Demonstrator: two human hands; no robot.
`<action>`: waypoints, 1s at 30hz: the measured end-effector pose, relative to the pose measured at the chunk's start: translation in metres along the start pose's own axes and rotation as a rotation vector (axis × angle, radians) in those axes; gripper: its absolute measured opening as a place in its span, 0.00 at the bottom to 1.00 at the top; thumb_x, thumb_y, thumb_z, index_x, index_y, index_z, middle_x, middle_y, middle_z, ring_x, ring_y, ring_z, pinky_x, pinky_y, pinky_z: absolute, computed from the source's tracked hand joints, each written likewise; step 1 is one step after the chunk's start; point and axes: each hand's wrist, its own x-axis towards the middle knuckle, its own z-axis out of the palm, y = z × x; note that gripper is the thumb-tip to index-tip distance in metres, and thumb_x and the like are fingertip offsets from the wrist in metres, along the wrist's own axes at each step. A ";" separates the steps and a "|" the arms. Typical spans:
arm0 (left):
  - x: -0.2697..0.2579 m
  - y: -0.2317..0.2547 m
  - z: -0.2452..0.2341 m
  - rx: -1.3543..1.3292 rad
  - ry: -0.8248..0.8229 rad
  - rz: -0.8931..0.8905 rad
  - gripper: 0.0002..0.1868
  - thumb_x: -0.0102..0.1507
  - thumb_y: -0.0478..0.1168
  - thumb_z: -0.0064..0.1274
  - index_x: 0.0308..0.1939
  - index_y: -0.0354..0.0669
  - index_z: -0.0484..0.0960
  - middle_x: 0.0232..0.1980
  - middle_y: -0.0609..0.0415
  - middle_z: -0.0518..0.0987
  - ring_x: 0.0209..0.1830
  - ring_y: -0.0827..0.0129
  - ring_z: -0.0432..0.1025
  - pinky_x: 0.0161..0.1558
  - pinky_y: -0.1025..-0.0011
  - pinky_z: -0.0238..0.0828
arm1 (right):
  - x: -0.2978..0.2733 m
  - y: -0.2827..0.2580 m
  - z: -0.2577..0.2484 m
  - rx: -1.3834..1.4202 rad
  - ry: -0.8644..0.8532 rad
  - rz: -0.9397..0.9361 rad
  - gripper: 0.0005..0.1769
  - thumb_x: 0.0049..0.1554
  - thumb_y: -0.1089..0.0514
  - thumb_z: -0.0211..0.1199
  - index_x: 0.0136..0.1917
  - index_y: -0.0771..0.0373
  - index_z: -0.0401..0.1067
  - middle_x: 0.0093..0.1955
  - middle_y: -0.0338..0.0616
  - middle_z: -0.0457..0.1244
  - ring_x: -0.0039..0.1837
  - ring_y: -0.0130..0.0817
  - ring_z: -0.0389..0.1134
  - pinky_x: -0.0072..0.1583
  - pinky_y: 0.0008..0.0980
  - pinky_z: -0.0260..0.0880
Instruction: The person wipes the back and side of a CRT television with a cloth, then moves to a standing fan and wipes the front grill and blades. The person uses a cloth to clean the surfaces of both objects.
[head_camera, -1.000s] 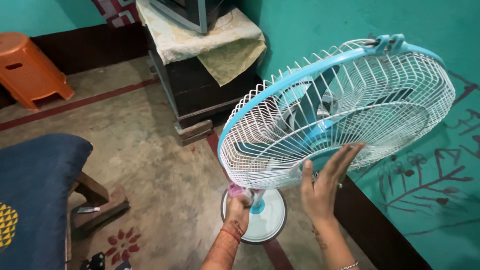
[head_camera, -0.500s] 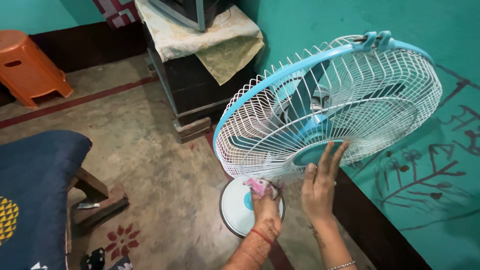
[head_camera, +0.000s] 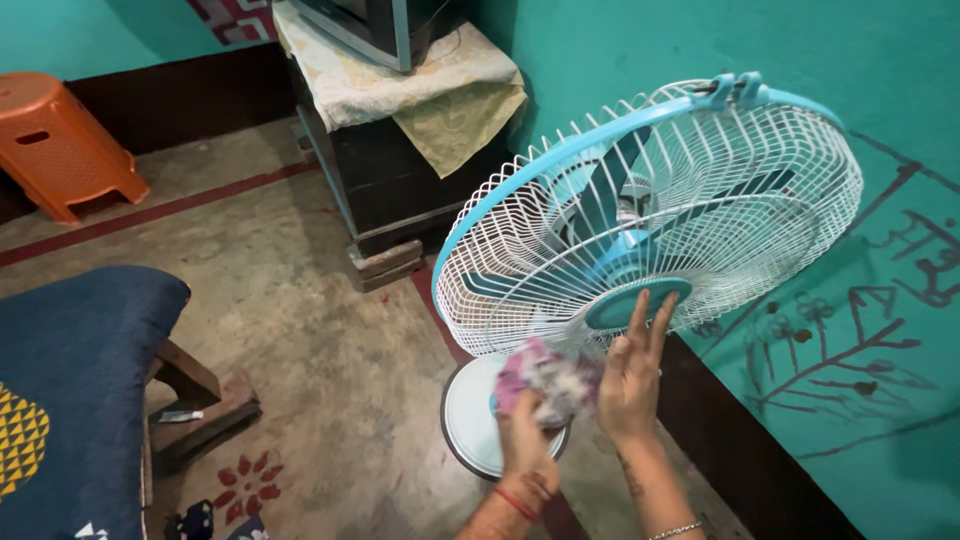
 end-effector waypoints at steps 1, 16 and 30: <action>0.013 0.001 -0.018 -0.050 0.099 -0.061 0.18 0.61 0.40 0.45 0.52 0.36 0.80 0.43 0.47 0.83 0.38 0.61 0.79 0.39 0.62 0.76 | -0.001 0.000 0.003 0.002 0.007 0.002 0.37 0.69 0.36 0.35 0.84 0.55 0.41 0.87 0.67 0.26 0.86 0.65 0.36 0.76 0.50 0.54; 0.100 0.043 -0.059 -0.041 0.063 0.099 0.26 0.61 0.27 0.42 0.63 0.50 0.73 0.56 0.53 0.78 0.54 0.61 0.74 0.52 0.53 0.78 | -0.013 0.009 0.019 -0.114 0.010 -0.085 0.37 0.71 0.45 0.43 0.85 0.63 0.40 0.87 0.70 0.25 0.87 0.70 0.29 0.81 0.57 0.38; 0.048 -0.030 0.025 -0.046 0.107 0.439 0.31 0.68 0.28 0.36 0.75 0.51 0.57 0.68 0.51 0.69 0.60 0.64 0.71 0.60 0.61 0.74 | -0.021 0.009 -0.006 0.076 -0.097 -0.116 0.33 0.70 0.44 0.41 0.83 0.58 0.51 0.89 0.63 0.30 0.88 0.63 0.36 0.80 0.52 0.44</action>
